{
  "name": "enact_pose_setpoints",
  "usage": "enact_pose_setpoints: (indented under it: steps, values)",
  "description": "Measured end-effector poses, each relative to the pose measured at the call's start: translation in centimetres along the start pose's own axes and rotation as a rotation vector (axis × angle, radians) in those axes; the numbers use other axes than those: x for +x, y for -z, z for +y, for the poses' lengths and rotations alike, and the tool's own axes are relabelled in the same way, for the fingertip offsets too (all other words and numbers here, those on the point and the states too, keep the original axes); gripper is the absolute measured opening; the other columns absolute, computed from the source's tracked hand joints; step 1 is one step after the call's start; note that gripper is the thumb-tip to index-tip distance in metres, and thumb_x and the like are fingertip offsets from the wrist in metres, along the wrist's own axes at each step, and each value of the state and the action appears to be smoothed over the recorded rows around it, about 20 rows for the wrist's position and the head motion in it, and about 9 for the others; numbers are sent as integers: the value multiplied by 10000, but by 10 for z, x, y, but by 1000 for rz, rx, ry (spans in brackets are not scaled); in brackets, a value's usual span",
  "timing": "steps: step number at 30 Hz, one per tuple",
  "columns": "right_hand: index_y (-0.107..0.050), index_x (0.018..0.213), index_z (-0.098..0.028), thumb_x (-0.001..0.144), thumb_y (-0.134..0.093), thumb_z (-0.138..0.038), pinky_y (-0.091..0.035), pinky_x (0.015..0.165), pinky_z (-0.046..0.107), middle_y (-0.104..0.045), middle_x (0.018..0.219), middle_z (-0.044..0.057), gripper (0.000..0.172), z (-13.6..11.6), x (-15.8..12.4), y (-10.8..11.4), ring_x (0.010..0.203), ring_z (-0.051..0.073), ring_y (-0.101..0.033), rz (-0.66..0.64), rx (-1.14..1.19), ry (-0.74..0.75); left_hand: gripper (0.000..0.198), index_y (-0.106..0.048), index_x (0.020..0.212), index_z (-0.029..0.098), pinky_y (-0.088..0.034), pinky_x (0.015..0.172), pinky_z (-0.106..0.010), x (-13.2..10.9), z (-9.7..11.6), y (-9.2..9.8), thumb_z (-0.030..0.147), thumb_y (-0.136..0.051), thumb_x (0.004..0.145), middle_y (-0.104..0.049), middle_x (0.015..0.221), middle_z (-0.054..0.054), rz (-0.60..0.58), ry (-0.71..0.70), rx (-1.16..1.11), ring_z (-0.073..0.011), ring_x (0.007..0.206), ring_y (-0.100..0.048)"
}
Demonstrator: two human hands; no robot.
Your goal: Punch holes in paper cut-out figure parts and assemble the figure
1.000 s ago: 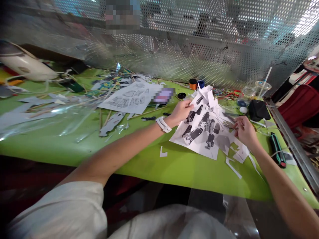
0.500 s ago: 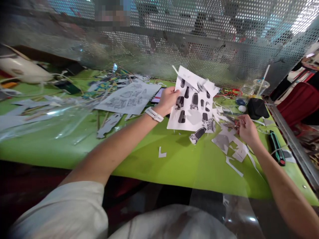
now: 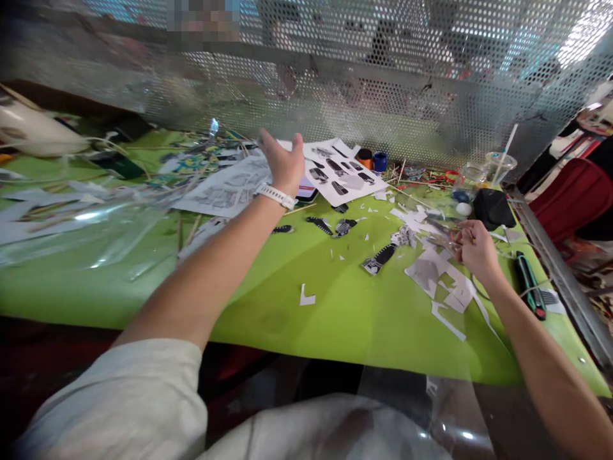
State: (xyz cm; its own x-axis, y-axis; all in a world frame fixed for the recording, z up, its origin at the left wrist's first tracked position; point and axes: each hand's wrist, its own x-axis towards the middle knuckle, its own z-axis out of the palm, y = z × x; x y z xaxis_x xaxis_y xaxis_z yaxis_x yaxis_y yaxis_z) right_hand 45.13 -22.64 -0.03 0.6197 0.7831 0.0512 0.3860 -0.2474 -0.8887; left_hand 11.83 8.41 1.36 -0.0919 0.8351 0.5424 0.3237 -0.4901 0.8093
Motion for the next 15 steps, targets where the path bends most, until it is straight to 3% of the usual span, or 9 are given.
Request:
enact_pose_setpoints:
  steps: [1, 3, 4, 5, 6, 7, 9, 11, 15]
  values:
    - [-569, 1002, -268, 1000, -631, -278, -398, 379, 274, -596, 782, -23, 63, -1, 0, 0, 373, 105, -492, -5, 5, 7, 686, -498, 1531, 147, -157, 1368, -513, -8, 8, 1, 519, -718, 998, -472, 1645, -143, 19, -26, 33, -346, 1678, -108]
    - [-562, 985, -267, 983, -660, -314, -397, 372, 272, -604, 771, -19, 108, -3, -1, -1, 374, 110, -498, -20, 10, 14, 562, -585, 1469, 164, -293, 1326, -493, -33, 28, 1, 398, -746, 984, -554, 1585, -158, -155, -120, 25, -334, 1589, -376]
    - [-561, 982, -265, 976, -673, -339, -397, 368, 270, -612, 772, -15, 135, -3, -2, -2, 374, 110, -497, -26, 11, 17, 431, -662, 1383, 151, -402, 1260, -501, -48, 39, 0, 350, -702, 1004, -657, 1464, -171, -337, -168, -3, -325, 1456, -554]
    - [-561, 982, -262, 969, -687, -364, -398, 365, 269, -620, 778, -11, 163, -3, -2, -3, 374, 109, -492, -31, 12, 20, 345, -715, 1316, 138, -466, 1206, -517, -65, 50, -2, 321, -630, 1037, -719, 1373, -177, -606, -222, -22, -312, 1344, -651]
    - [-562, 985, -259, 960, -702, -384, -398, 361, 270, -628, 785, -8, 189, -4, -3, -4, 373, 107, -487, -34, 14, 24, 325, -747, 1279, 133, -484, 1188, -542, -81, 59, -5, 293, -583, 1049, -745, 1341, -183, -864, -281, -22, -307, 1285, -691]
    - [-567, 991, -255, 949, -717, -396, -399, 360, 269, -635, 794, -4, 210, -3, -3, -5, 373, 105, -485, -37, 16, 28, 281, -795, 1199, 152, -503, 1172, -549, -97, 66, -7, 272, -610, 1025, -780, 1289, -168, -996, -310, -26, -302, 1220, -729]
    - [-580, 1004, -252, 931, -741, -402, -398, 358, 265, -648, 809, 2, 232, -2, -5, -7, 371, 99, -482, -41, 19, 37, 203, -840, 1106, 209, -509, 1181, -561, -124, 75, -11, 273, -704, 970, -776, 1352, -131, -1155, -342, -39, -310, 1198, -754]
    - [-590, 1012, -256, 923, -749, -402, -395, 355, 262, -655, 813, 5, 234, 0, -7, -8, 369, 100, -487, -45, 22, 43, 251, -834, 1168, 272, -480, 1231, -539, -144, 77, -14, 236, -728, 943, -715, 1473, -81, -1262, -364, -60, -309, 1295, -723]
    - [-590, 1025, -262, 933, -731, -405, -393, 339, 269, -661, 808, 5, 221, 1, -11, -7, 355, 108, -493, -51, 31, 49, 319, -812, 1234, 291, -393, 1309, -480, -158, 71, -14, 224, -757, 927, -675, 1521, -64, -1355, -388, -65, -322, 1501, -565]
